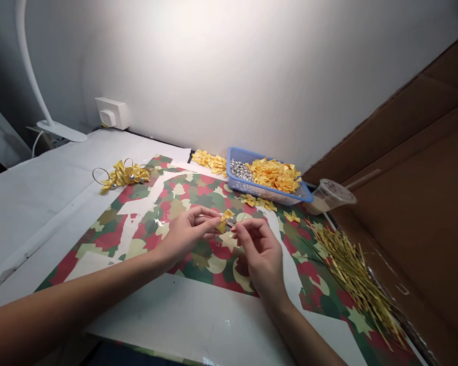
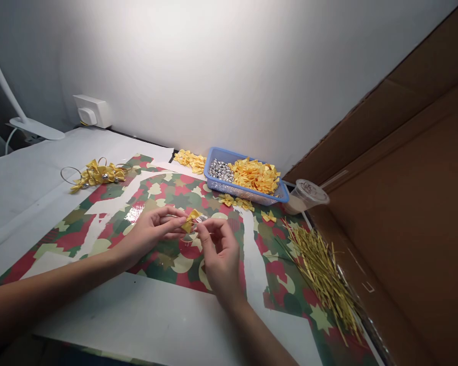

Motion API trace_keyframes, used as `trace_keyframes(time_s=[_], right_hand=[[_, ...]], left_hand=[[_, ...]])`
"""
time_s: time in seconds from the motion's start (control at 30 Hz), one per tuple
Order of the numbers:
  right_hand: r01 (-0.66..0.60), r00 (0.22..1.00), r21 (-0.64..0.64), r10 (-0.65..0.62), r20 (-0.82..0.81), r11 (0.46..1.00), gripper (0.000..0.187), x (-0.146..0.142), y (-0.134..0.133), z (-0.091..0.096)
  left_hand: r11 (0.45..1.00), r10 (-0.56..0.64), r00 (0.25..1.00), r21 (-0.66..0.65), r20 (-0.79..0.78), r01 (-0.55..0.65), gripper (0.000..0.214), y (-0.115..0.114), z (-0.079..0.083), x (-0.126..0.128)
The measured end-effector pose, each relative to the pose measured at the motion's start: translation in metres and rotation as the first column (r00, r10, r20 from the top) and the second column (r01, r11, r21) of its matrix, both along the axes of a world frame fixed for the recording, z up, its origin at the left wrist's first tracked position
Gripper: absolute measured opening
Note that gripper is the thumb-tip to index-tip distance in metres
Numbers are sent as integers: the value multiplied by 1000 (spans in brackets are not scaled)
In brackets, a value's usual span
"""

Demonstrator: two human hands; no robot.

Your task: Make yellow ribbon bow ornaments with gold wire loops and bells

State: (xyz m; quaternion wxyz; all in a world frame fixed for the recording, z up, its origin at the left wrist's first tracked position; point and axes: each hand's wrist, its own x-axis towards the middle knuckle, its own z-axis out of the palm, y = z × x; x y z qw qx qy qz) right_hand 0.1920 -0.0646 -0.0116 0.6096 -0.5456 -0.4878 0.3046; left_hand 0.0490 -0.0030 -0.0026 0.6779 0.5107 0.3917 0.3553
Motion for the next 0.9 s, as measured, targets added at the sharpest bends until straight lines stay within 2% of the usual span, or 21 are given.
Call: trace_keyframes(time_s=[0.13, 0.27, 0.47, 0.67, 0.9], right_hand=[[-29, 996, 93, 37, -80, 995, 19, 10, -1, 7], [-77, 982, 112, 95, -161, 991, 19, 14, -2, 11], [-157, 985, 59, 161, -66, 986, 19, 11, -6, 9], [-142, 990, 145, 142, 8, 979, 15, 12, -8, 9], [-144, 977, -42, 149, 149, 989, 17, 7, -3, 2]], left_hand=[[997, 6, 1000, 74, 27, -8, 19, 4, -6, -1], [992, 3, 999, 125, 36, -8, 15, 6, -8, -1], [976, 0, 999, 219, -47, 11, 18, 2, -6, -2], [921, 1, 988, 386, -157, 60, 16, -1, -9, -2], [918, -10, 990, 391, -143, 66, 12, -1, -5, -2]])
